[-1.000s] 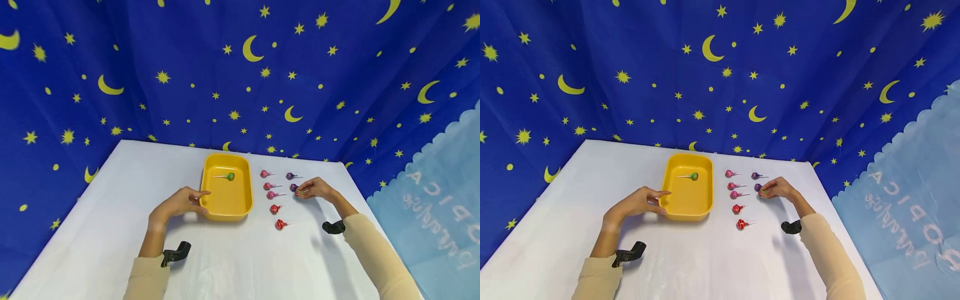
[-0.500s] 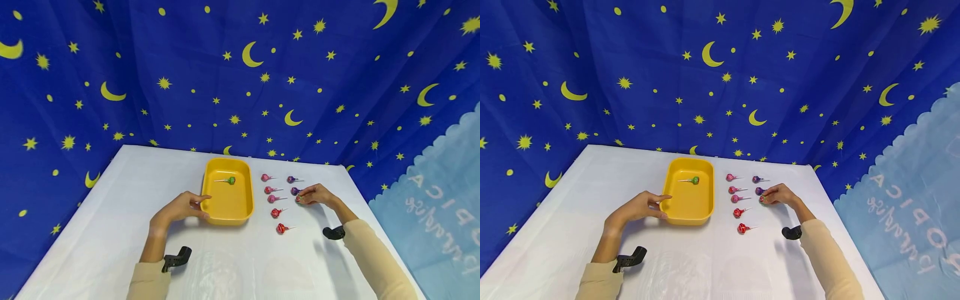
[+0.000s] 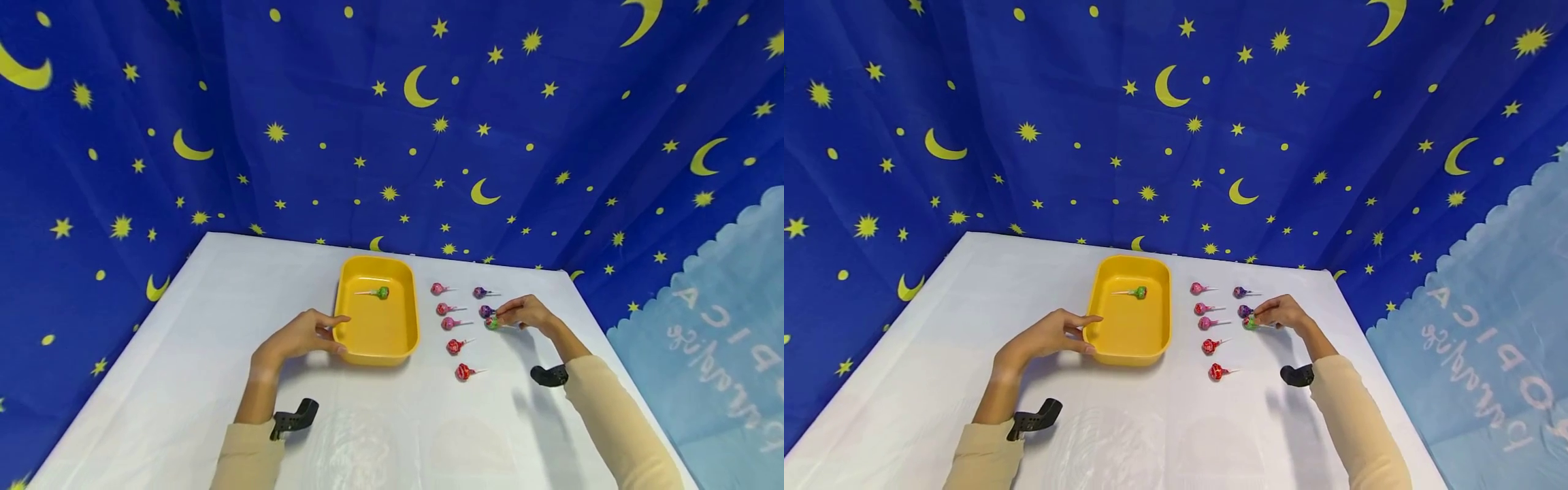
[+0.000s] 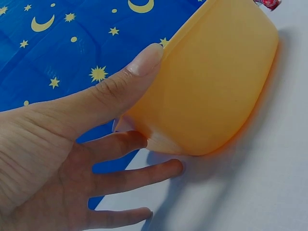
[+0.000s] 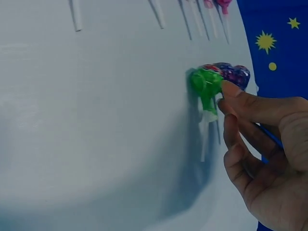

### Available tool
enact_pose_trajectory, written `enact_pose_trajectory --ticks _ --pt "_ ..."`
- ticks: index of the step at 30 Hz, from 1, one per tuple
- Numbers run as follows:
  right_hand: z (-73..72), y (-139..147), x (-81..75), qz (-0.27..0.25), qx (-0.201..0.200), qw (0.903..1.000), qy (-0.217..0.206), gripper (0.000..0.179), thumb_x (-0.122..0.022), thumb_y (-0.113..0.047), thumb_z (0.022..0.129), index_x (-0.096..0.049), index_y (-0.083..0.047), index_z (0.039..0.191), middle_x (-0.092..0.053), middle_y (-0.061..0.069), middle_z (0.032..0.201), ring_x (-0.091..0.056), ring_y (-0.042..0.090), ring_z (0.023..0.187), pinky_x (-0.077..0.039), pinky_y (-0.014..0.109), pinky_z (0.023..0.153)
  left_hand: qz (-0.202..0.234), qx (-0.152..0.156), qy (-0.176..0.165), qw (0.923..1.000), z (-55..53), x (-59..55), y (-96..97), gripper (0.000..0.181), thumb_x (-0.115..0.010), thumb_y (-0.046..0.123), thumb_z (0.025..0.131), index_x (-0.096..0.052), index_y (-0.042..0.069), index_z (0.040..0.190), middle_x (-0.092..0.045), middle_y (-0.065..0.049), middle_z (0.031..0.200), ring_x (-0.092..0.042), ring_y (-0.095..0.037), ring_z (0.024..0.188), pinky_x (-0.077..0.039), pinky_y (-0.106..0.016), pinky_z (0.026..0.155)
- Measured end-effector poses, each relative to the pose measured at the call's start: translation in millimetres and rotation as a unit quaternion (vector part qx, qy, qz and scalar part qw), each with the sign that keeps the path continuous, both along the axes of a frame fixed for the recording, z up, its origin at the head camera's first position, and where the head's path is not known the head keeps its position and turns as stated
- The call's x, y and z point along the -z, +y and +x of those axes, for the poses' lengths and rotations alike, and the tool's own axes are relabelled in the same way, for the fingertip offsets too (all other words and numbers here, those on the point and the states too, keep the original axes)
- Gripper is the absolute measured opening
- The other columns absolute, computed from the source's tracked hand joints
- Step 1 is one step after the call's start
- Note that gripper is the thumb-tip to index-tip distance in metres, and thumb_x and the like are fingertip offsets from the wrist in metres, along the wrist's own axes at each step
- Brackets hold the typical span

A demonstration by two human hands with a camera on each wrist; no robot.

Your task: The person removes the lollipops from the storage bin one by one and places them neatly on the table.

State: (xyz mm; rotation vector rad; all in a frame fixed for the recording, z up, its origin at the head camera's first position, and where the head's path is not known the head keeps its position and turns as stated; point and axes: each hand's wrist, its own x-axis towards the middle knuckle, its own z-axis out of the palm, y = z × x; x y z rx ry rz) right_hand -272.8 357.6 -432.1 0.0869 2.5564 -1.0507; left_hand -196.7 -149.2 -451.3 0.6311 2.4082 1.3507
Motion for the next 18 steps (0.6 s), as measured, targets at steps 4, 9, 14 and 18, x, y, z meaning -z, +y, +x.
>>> enact_pose_trajectory --ticks 4,9,14,18 --pt "-4.4 4.3 -9.7 -0.004 0.003 1.0000 0.005 0.034 -0.075 -0.016 0.084 -0.069 0.004 0.112 -0.074 -0.004 0.088 -0.060 0.009 0.076 -0.050 0.034 0.070 -0.005 -0.007 -0.002 1.0000 -1.1 -1.2 1.5 0.068 -0.084 0.029 0.076 -0.058 0.004 0.135 -0.071 -0.006 0.094 -0.059 -0.015 0.080 -0.046 -0.032 0.077" --pt "-8.3 4.1 -15.1 -0.005 0.004 0.9999 0.014 0.036 -0.073 -0.014 0.085 -0.066 0.009 0.113 -0.075 0.000 0.090 -0.063 0.007 0.076 -0.053 0.030 0.070 -0.014 -0.007 -0.005 0.9999 1.0 -2.2 2.7 0.068 -0.083 0.028 0.077 -0.058 0.004 0.135 -0.071 -0.007 0.095 -0.060 -0.016 0.082 -0.046 -0.032 0.077" --pt "-16.3 -4.0 -17.6 -0.010 -0.001 0.9998 0.015 0.040 -0.074 -0.014 0.086 -0.064 0.010 0.116 -0.075 0.002 0.090 -0.066 0.009 0.078 -0.055 0.029 0.072 -0.018 -0.011 -0.003 0.9998 2.1 -2.7 2.0 0.067 -0.083 0.027 0.077 -0.058 0.004 0.135 -0.072 -0.009 0.098 -0.060 -0.016 0.081 -0.045 -0.032 0.077" --pt "-21.6 -15.7 -22.1 -0.009 -0.021 0.9995 0.023 0.041 -0.073 -0.015 0.087 -0.063 0.011 0.117 -0.074 0.001 0.086 -0.066 0.010 0.077 -0.055 0.030 0.071 -0.014 -0.012 -0.003 0.9998 1.1 -3.2 2.7 0.067 -0.083 0.026 0.078 -0.057 0.004 0.135 -0.071 -0.009 0.099 -0.059 -0.016 0.080 -0.045 -0.030 0.074"
